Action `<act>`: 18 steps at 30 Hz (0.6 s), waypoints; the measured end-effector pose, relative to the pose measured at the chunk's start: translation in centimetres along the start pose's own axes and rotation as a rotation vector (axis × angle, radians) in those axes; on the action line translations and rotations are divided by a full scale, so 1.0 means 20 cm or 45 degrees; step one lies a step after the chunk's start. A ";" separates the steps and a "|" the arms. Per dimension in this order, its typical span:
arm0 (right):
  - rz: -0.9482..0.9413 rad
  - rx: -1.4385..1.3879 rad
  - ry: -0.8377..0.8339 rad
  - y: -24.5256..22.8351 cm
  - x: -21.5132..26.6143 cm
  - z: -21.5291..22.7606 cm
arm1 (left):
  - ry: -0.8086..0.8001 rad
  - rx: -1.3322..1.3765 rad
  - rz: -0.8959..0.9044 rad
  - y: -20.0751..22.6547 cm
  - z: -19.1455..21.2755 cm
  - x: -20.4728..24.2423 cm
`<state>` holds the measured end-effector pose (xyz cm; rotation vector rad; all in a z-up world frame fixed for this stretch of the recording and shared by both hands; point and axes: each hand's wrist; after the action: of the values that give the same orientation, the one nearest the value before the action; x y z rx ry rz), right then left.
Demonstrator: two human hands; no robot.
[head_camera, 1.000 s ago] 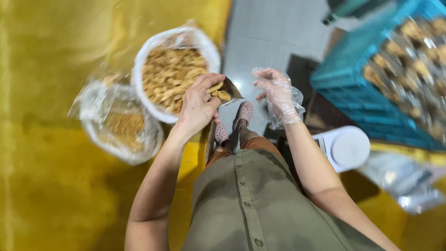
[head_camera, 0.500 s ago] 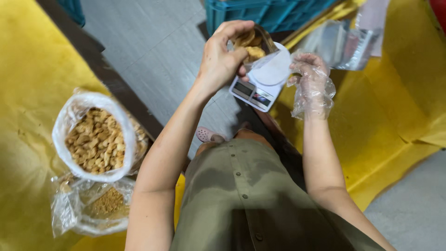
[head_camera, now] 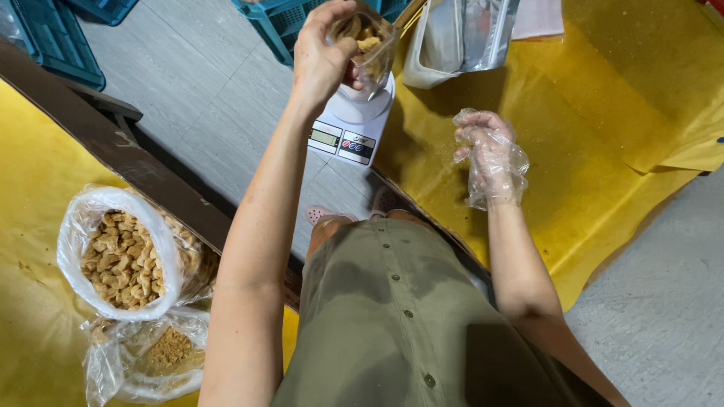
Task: The person scoops cashew nuts from a large bag into small transparent pouches, weighs each pouch on a digital scale, and places the filled pouches into a blue crate. The person repeats this process multiple times.
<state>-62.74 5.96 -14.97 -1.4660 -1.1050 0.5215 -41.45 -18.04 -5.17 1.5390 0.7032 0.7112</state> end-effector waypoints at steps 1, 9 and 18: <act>0.014 0.003 -0.021 0.01 0.00 0.01 | 0.000 -0.090 -0.034 0.03 0.00 0.02; -0.005 0.017 -0.135 -0.01 -0.06 -0.05 | 0.051 -0.565 -0.126 0.35 -0.05 0.21; -0.008 -0.078 -0.198 0.00 -0.12 -0.14 | 0.036 -1.146 -0.529 0.43 -0.01 0.20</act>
<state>-61.48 2.54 -14.88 -1.4942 -1.2564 0.6102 -38.88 -15.50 3.49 0.5390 0.5746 0.6044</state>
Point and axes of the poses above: each hand's wrist, its own x-axis away from the middle knuckle, its own z-axis out of the back of the hand, y = z × x, and after that the axes turned 8 degrees about -y, right-handed
